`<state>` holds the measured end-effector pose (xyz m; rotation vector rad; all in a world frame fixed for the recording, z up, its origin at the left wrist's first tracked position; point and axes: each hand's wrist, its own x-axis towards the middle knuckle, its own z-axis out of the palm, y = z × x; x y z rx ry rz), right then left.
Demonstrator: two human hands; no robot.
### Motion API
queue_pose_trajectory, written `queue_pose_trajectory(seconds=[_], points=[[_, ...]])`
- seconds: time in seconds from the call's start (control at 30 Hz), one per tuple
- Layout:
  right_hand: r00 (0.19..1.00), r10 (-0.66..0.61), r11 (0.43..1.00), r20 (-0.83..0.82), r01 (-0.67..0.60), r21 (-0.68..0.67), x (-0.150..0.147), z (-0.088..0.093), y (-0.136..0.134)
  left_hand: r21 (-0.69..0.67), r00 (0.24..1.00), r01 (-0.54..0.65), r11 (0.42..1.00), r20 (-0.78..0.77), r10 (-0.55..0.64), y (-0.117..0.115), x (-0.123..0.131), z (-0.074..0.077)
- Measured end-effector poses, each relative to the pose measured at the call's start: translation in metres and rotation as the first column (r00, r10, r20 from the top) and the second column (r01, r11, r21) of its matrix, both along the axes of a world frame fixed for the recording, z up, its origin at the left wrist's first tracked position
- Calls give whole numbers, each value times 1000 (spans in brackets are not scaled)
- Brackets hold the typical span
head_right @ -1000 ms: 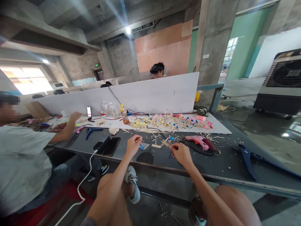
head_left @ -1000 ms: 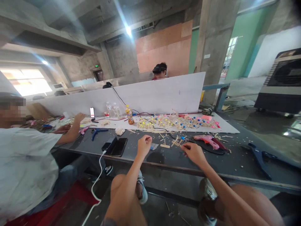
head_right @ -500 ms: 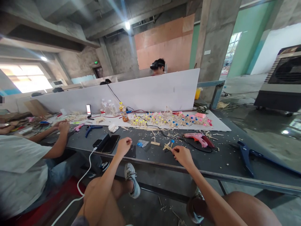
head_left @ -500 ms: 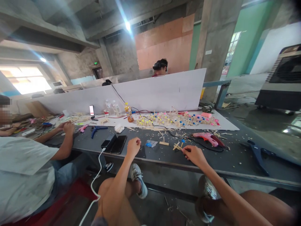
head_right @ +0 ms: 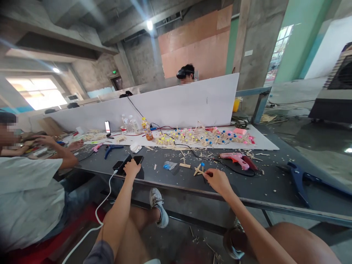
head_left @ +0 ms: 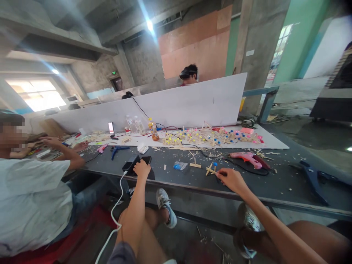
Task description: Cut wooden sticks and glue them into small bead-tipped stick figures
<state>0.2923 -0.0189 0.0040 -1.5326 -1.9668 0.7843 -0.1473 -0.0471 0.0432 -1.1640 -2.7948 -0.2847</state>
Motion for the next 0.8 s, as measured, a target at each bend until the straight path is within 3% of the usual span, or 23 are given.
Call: queue_pose_trajectory(seconds=[0.37,0.8], points=[[998,-2,999,55,0,45,-2,-1,1,35,998,61,998,26,-62,2,0,-2],[998,-5,1000,57,7,-29,3,6,-4,22,996,73,997,53,-74,2,-1,-6]])
